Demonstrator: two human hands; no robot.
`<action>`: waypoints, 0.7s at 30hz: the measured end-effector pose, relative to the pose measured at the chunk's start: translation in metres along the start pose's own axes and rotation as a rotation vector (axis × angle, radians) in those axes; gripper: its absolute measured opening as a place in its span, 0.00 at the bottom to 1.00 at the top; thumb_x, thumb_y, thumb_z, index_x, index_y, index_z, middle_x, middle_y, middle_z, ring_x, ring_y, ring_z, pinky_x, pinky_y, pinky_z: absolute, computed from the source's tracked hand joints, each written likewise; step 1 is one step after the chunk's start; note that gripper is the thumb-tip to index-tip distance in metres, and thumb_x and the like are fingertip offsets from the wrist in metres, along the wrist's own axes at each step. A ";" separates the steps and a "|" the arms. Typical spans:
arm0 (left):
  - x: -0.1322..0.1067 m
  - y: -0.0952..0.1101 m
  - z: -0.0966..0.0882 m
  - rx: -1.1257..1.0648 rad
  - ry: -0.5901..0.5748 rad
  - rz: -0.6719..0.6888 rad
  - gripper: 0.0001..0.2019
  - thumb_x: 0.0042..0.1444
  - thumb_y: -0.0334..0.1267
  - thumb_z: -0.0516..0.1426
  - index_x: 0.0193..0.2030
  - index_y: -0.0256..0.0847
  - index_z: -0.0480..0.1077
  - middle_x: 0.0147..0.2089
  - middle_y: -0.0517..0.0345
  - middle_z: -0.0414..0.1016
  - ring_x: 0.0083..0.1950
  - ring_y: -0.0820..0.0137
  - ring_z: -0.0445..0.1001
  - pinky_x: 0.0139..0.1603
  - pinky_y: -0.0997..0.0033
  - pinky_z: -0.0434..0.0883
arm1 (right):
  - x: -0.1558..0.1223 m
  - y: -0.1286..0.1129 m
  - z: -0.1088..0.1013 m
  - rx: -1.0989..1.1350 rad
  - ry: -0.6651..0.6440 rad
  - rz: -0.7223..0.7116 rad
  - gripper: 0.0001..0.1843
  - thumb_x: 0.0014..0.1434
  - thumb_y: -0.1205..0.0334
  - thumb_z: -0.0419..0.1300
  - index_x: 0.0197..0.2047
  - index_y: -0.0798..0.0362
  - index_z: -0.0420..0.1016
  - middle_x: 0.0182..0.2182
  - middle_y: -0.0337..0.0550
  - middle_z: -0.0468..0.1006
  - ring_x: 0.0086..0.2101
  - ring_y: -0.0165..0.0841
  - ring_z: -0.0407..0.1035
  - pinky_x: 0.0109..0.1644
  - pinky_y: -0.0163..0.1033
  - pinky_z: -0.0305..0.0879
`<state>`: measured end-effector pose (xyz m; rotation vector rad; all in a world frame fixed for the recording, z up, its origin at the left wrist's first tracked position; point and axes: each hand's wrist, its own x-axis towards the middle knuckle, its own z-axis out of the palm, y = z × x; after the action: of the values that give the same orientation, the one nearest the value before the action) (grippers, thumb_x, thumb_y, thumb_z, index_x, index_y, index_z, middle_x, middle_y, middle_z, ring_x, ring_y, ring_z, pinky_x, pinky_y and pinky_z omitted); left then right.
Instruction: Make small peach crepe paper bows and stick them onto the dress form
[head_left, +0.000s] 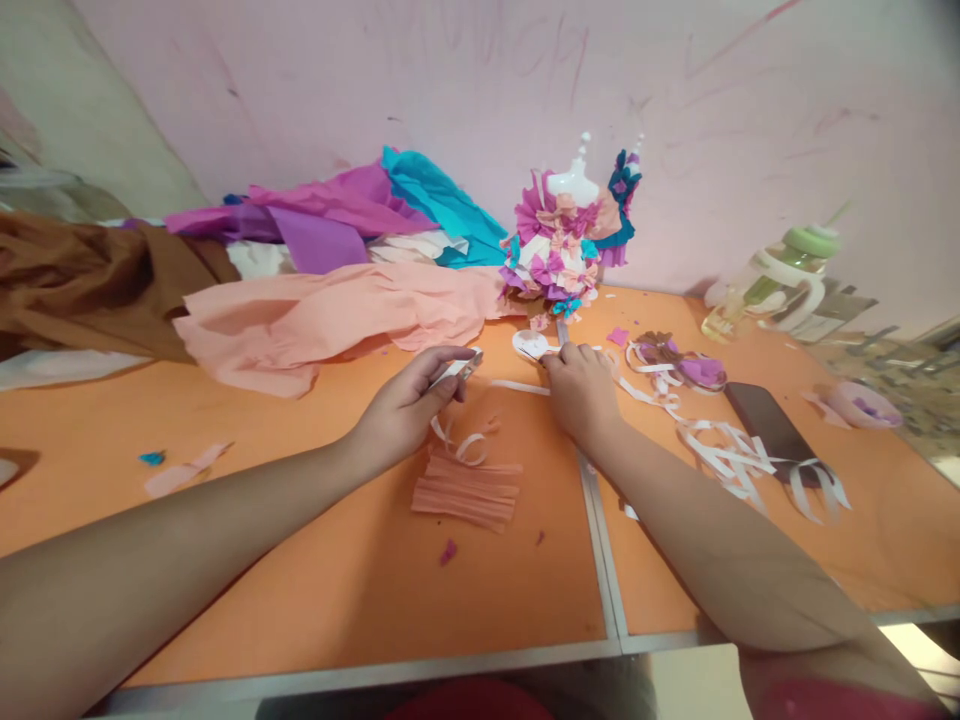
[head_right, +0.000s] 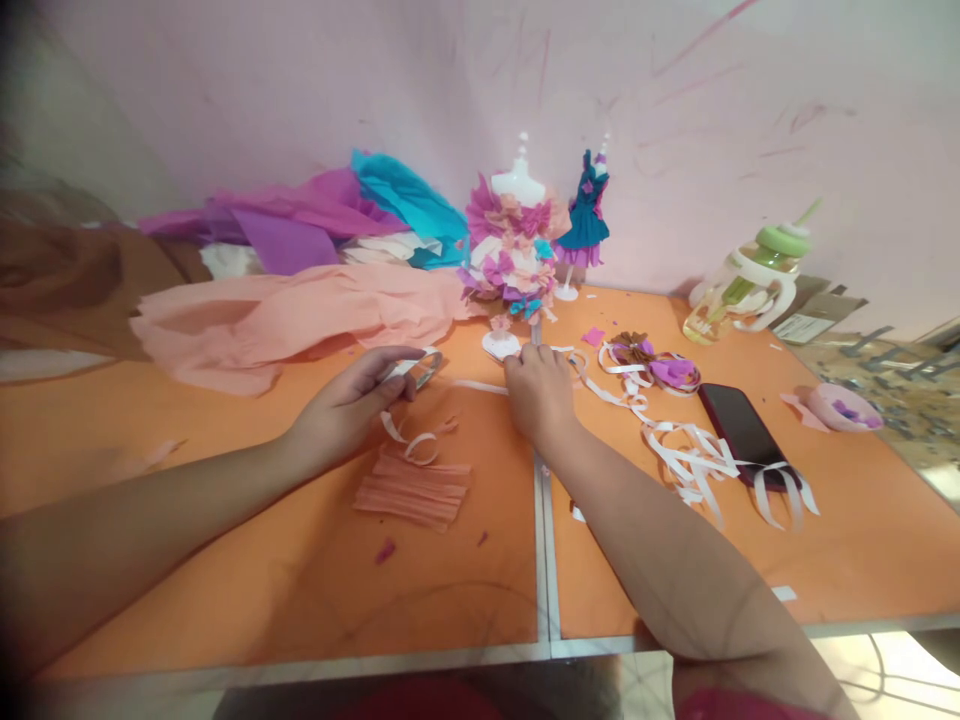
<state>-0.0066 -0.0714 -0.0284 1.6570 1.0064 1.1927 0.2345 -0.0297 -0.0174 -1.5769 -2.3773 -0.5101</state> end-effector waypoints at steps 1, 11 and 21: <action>0.000 0.000 0.000 -0.018 0.000 -0.007 0.17 0.63 0.41 0.51 0.58 0.43 0.64 0.37 0.58 0.68 0.39 0.69 0.67 0.42 0.69 0.65 | 0.001 0.000 -0.003 0.001 0.043 0.036 0.16 0.63 0.70 0.47 0.47 0.56 0.74 0.40 0.56 0.72 0.43 0.44 0.63 0.44 0.47 0.56; 0.003 -0.005 0.000 -0.131 0.080 -0.064 0.19 0.63 0.42 0.53 0.59 0.43 0.62 0.39 0.57 0.70 0.40 0.70 0.69 0.45 0.68 0.66 | -0.016 -0.030 -0.027 0.587 0.015 -0.143 0.15 0.63 0.61 0.51 0.53 0.50 0.68 0.36 0.41 0.79 0.34 0.33 0.71 0.38 0.36 0.60; -0.002 0.002 0.004 -0.069 0.029 -0.045 0.29 0.62 0.43 0.55 0.67 0.49 0.50 0.39 0.57 0.72 0.39 0.69 0.71 0.41 0.68 0.67 | -0.015 -0.043 -0.032 0.854 -0.257 -0.137 0.28 0.69 0.46 0.35 0.34 0.52 0.69 0.31 0.41 0.76 0.34 0.32 0.70 0.38 0.36 0.61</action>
<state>-0.0028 -0.0749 -0.0276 1.5599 1.0047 1.2112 0.2005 -0.0706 -0.0010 -1.1161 -2.3669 0.6578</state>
